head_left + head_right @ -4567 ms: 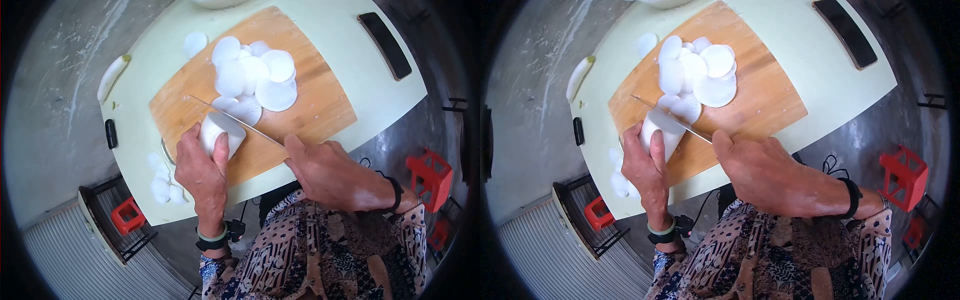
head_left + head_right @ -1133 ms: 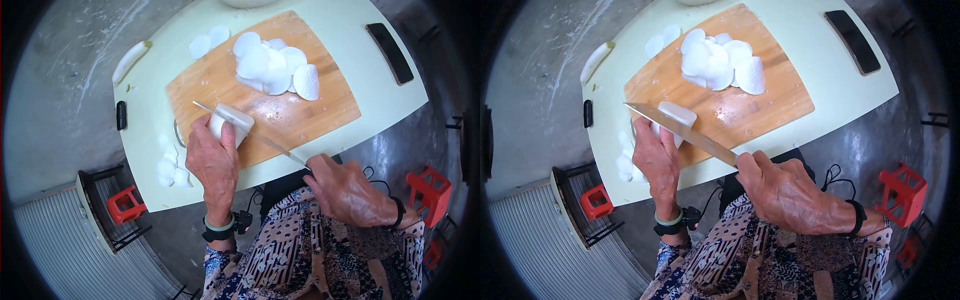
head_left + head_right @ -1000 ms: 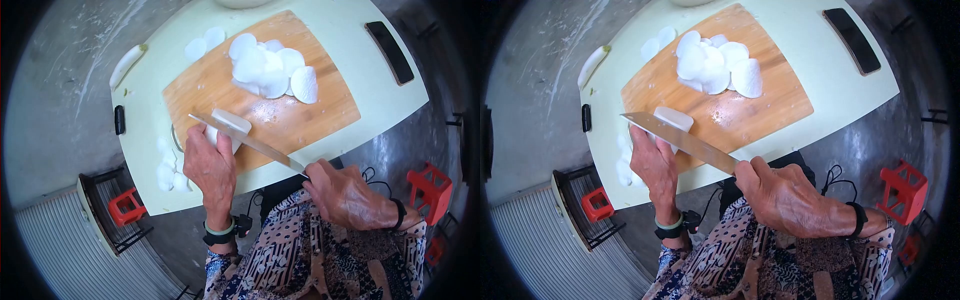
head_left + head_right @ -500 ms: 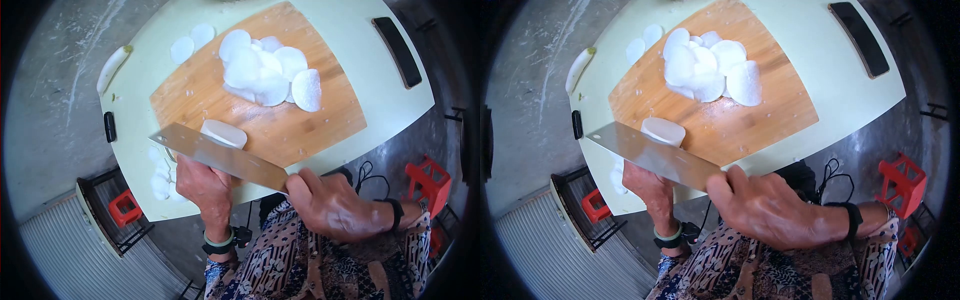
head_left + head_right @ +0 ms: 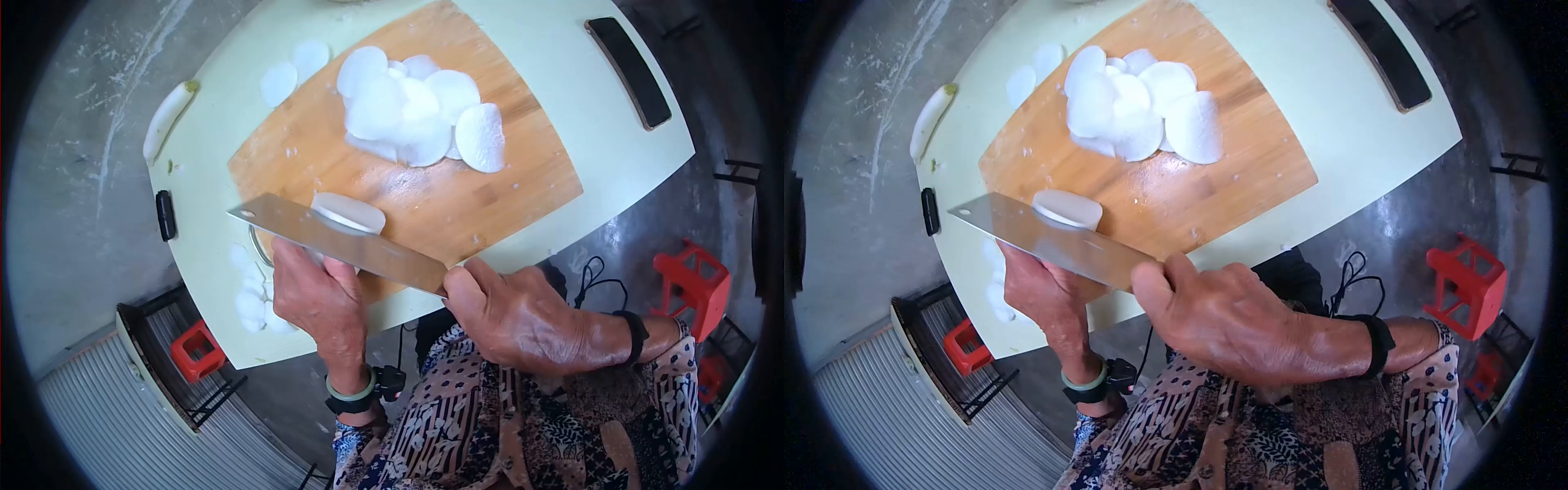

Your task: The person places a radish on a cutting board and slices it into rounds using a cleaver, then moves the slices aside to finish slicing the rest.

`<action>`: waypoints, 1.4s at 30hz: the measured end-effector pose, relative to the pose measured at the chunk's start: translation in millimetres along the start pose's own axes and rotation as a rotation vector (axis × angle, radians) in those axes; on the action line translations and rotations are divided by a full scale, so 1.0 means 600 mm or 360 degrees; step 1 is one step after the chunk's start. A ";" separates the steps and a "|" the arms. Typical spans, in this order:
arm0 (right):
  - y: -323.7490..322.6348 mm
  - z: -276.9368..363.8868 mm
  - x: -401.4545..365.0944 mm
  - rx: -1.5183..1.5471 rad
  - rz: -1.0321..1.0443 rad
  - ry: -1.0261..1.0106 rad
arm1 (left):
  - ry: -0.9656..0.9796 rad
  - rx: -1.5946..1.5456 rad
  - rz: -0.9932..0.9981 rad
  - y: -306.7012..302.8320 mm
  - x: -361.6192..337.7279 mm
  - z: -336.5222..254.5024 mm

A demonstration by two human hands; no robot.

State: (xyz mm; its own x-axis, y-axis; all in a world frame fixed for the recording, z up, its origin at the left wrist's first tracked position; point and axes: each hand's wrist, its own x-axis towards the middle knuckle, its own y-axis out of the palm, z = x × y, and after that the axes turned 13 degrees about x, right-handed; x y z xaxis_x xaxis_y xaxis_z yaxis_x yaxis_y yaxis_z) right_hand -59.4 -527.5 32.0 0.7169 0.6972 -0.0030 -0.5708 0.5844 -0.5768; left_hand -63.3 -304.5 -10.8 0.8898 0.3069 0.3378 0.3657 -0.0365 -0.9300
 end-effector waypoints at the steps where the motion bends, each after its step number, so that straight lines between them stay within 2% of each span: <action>1: 0.001 0.002 0.014 0.0012 0.0015 0.0003 | -0.0010 0.0009 0.0014 0.002 -0.004 0.001; 4: 0.005 -0.006 0.081 -0.0011 -0.0024 -0.0118 | 0.0132 0.0093 -0.0101 0.001 0.000 -0.003; 7: 0.000 -0.023 0.098 0.0123 -0.0022 -0.0136 | -0.0035 0.0016 0.0001 -0.004 0.003 -0.013; 8: -0.013 -0.021 0.092 0.0198 0.0091 -0.0102 | 0.0010 0.0003 -0.0036 -0.004 0.002 -0.012; 12: -0.002 -0.013 0.036 0.0038 -0.0008 -0.0209 | 0.0045 0.0008 -0.0032 -0.008 0.004 -0.008; 14: -0.009 0.003 0.028 -0.0028 0.0115 0.0106 | 0.0037 -0.0012 -0.0034 -0.007 0.004 -0.005; 18: -0.020 0.019 0.050 -0.0149 0.0178 0.0143 | -0.0077 -0.0078 0.0055 -0.008 0.011 -0.007; 21: -0.029 0.015 0.077 0.0086 0.0126 0.0014 | -0.0028 -0.0077 0.0010 -0.008 0.011 -0.002; 23: -0.010 -0.002 0.097 -0.0097 0.0160 -0.0067 | 0.0005 0.0030 -0.0005 -0.003 0.006 -0.008; 24: -0.009 -0.033 0.104 0.0050 0.0016 -0.0417 | 0.0051 0.0068 -0.0066 0.002 0.006 -0.010; 25: -0.014 -0.042 0.116 0.0167 0.0072 -0.0443 | 0.0095 0.0100 -0.0135 0.003 0.004 -0.011; 27: -0.014 -0.052 0.126 0.0045 0.0062 -0.0340 | 0.0121 0.0097 -0.0181 0.006 0.008 -0.008; 31: -0.032 -0.044 0.086 0.0019 0.0057 -0.0225 | -0.0092 -0.0002 0.0077 0.005 0.024 -0.004; 32: -0.036 -0.040 0.081 0.0020 0.0075 -0.0007 | -0.0123 -0.0004 0.0201 0.002 0.025 0.001; 33: -0.037 -0.040 0.074 0.0026 0.0095 0.0216 | -0.0127 0.0003 0.0186 -0.002 0.025 0.006; 35: -0.033 -0.048 0.055 -0.0050 -0.0011 0.0108 | 0.0344 -0.0017 -0.0008 -0.007 0.025 0.014; 36: -0.033 -0.043 0.043 0.0016 -0.0071 0.0105 | 0.0328 -0.0023 0.0120 -0.013 0.025 0.013; 40: -0.022 -0.026 0.001 0.0258 -0.0076 0.0185 | 0.0363 -0.0091 0.0171 -0.020 0.029 0.022; 42: -0.018 -0.024 -0.016 0.0251 -0.0062 0.0168 | 0.0229 -0.0267 0.0290 -0.024 0.030 0.023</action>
State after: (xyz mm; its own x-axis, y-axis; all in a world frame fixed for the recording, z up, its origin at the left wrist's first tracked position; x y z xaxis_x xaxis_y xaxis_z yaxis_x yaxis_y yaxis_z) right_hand -54.0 -546.4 26.7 0.7731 0.6300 -0.0736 -0.5912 0.6738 -0.4433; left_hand -56.1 -285.4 6.7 0.9702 0.1433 0.1955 0.2256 -0.2390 -0.9444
